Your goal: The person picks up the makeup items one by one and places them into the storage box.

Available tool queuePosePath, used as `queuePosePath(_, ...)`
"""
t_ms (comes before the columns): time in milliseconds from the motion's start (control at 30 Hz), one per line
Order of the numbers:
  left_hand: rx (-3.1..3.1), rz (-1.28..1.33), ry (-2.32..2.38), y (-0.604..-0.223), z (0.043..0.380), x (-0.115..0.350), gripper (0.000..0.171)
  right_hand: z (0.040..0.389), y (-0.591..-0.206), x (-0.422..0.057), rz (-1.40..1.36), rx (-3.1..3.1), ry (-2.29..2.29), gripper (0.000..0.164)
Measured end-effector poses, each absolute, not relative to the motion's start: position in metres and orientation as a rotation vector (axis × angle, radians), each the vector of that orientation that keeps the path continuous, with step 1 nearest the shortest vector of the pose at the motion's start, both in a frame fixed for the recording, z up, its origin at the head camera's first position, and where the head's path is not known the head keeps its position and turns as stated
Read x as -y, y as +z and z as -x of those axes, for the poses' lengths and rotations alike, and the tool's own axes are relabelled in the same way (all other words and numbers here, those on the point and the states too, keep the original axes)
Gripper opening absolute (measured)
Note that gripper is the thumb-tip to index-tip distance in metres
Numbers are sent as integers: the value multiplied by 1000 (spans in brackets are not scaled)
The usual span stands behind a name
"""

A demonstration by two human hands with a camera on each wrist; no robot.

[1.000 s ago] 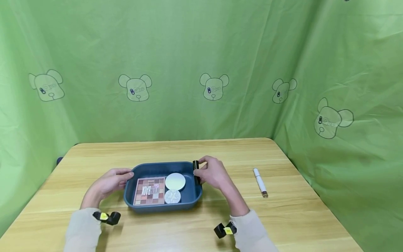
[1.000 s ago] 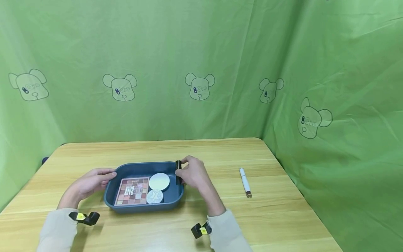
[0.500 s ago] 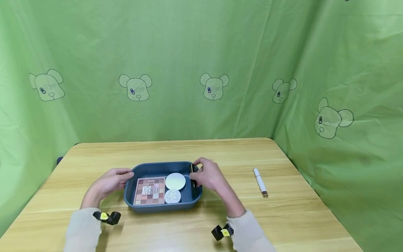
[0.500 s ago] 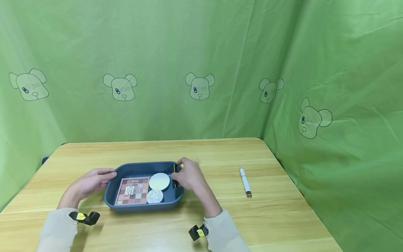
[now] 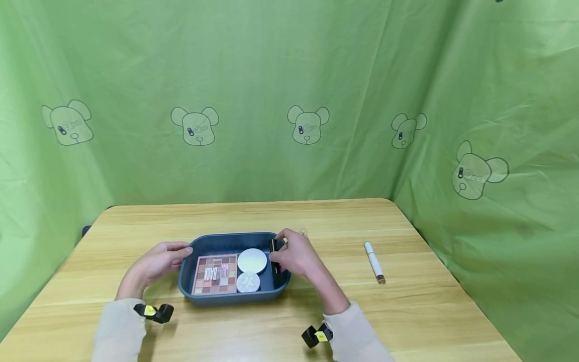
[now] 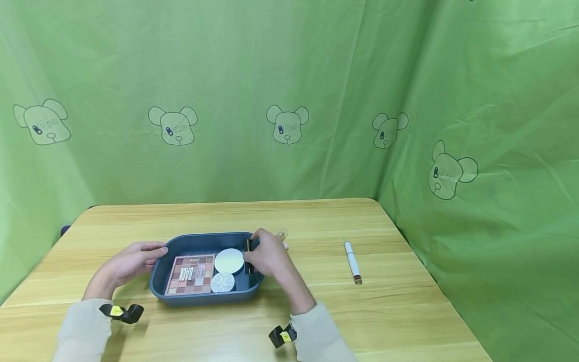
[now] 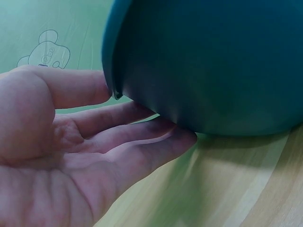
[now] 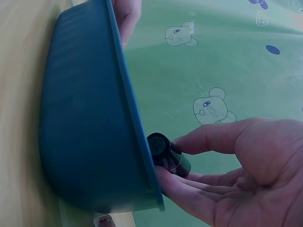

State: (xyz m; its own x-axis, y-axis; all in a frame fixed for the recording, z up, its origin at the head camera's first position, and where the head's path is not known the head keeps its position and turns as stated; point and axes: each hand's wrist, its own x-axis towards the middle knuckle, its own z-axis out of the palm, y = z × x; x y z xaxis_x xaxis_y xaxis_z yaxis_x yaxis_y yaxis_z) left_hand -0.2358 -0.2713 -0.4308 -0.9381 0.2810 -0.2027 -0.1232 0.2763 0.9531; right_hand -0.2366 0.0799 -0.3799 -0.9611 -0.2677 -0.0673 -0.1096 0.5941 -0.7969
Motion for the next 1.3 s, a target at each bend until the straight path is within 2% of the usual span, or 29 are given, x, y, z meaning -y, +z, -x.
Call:
queuePosePath(500, -2232, -137, 1700, -428, 234, 271, 59, 237, -389, -69, 302, -2696, -1209, 49)
queuePosePath(1033, -2217, -142, 1704, -431, 236, 271, 60, 227, -398, -54, 394, -2776, -1052, 37)
queuePosePath(1300, -2222, -131, 1702, -430, 236, 271, 59, 225, -400, -51, 455, -2824, -947, 40)
